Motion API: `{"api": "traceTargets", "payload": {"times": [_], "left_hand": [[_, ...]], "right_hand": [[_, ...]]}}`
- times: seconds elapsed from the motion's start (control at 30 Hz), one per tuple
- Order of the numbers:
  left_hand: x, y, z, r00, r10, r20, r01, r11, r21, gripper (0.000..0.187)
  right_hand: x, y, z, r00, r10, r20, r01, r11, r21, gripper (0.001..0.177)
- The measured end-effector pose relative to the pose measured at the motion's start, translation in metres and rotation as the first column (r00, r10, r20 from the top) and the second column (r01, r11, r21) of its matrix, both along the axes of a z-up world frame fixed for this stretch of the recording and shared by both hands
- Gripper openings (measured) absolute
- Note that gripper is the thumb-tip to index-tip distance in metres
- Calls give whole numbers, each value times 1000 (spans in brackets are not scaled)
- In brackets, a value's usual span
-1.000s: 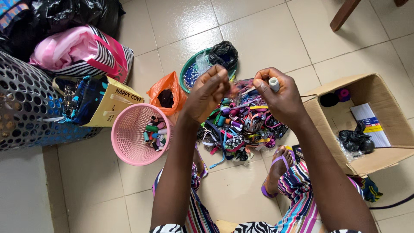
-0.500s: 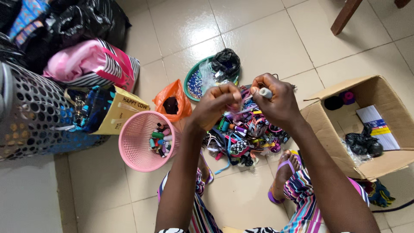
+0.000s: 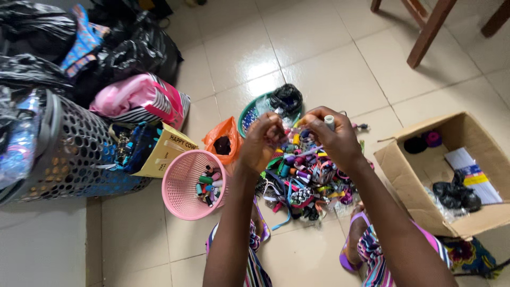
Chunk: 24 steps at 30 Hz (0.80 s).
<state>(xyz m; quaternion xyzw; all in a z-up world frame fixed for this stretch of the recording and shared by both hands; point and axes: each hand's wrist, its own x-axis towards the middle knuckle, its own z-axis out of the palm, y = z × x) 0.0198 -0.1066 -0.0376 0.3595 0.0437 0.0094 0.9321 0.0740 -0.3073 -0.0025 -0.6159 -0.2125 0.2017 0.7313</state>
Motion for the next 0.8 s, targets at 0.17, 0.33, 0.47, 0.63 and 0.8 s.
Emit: {"api": "traceTargets", "payload": {"times": [0.17, 0.33, 0.47, 0.63, 0.8], "left_hand": [[-12, -13, 2, 999, 31, 19, -32, 997, 75, 13], [-10, -22, 4, 999, -21, 49, 10, 977, 211, 19], [-4, -22, 0, 999, -22, -32, 31, 949, 312, 19], [9, -18, -9, 999, -36, -20, 40, 964, 263, 23], [13, -14, -5, 996, -48, -77, 83, 829, 552, 29]], "right_hand": [[-12, -6, 6, 988, -150, -28, 150, 989, 6, 17], [-8, -8, -4, 999, -1, 34, 4, 996, -87, 19], [-1, -8, -18, 999, 39, -26, -41, 995, -92, 19], [9, -12, -24, 999, 20, -45, -24, 995, -101, 18], [15, -12, -9, 985, -2, 174, 20, 995, -102, 19]]}}
